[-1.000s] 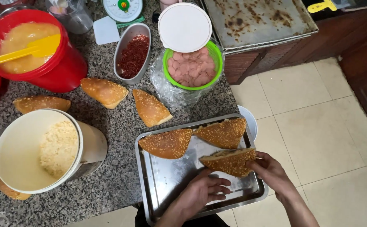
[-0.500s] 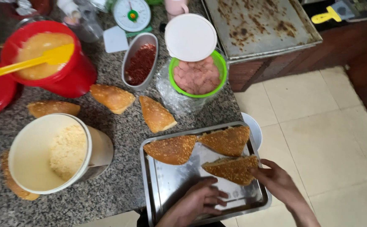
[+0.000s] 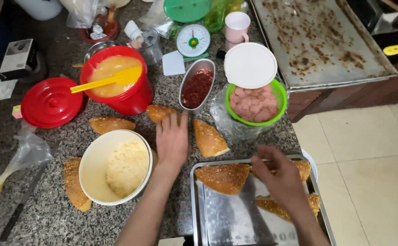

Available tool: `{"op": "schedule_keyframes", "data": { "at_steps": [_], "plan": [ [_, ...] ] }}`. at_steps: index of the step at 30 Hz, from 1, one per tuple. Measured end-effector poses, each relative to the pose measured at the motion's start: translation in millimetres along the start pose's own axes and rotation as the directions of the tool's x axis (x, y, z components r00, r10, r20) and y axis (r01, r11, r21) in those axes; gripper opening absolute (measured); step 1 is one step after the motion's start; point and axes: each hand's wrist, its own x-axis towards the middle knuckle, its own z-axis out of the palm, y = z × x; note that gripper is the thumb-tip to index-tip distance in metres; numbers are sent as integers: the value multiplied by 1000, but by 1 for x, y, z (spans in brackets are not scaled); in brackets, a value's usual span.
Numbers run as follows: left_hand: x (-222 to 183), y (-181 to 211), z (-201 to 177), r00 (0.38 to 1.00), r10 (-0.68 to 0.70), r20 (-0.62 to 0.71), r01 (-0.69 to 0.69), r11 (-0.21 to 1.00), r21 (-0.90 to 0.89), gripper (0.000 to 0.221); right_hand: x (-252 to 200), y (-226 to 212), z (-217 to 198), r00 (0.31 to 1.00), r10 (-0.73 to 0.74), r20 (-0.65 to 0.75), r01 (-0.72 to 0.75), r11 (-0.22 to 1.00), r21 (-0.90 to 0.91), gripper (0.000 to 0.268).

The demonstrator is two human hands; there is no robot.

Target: Assembling sandwiches by cutting bread rolls and adding cheese, meat, and sauce from a piping bag.

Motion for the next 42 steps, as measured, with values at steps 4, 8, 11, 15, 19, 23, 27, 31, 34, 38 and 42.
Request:
{"op": "schedule_keyframes", "data": {
  "at_steps": [4,8,11,15,19,23,27,31,34,38,42],
  "plan": [
    [29,-5,64,931,-97,352,12,972,235,92,0,16,13,995,68,71,-60,992,-113,51],
    [32,-16,59,848,-23,529,-209,903,375,130,3,58,5,998,68,-12,-67,997,49,43],
    [33,-19,59,858,23,514,-261,881,396,143,7,84,-3,996,88,-13,-85,979,184,40],
    [34,-23,56,835,76,545,-318,875,366,144,2,89,-19,989,145,-31,-130,949,286,36],
    [32,-26,58,825,80,560,-322,880,349,147,-6,87,-38,984,163,-69,-132,935,330,41],
    [29,-24,52,911,53,408,-198,926,321,146,-6,89,-47,985,162,-54,-130,916,379,39],
    [17,-3,15,994,14,113,-28,991,128,138,-7,97,-48,991,130,-44,-100,904,416,40],
    [-40,28,-63,980,50,-194,-66,995,-79,133,-8,108,-53,994,98,-57,-69,922,381,37],
    [-103,61,-111,977,94,-189,-124,981,-152,119,-12,113,-54,991,114,-69,-73,898,434,35],
    [-188,104,-105,950,310,-31,-310,931,-194,139,-10,131,-52,995,74,-65,-44,923,381,33],
    [-217,140,-87,835,486,258,-469,874,-128,159,-7,145,-47,996,76,-36,-52,892,449,38]
  ]
}}
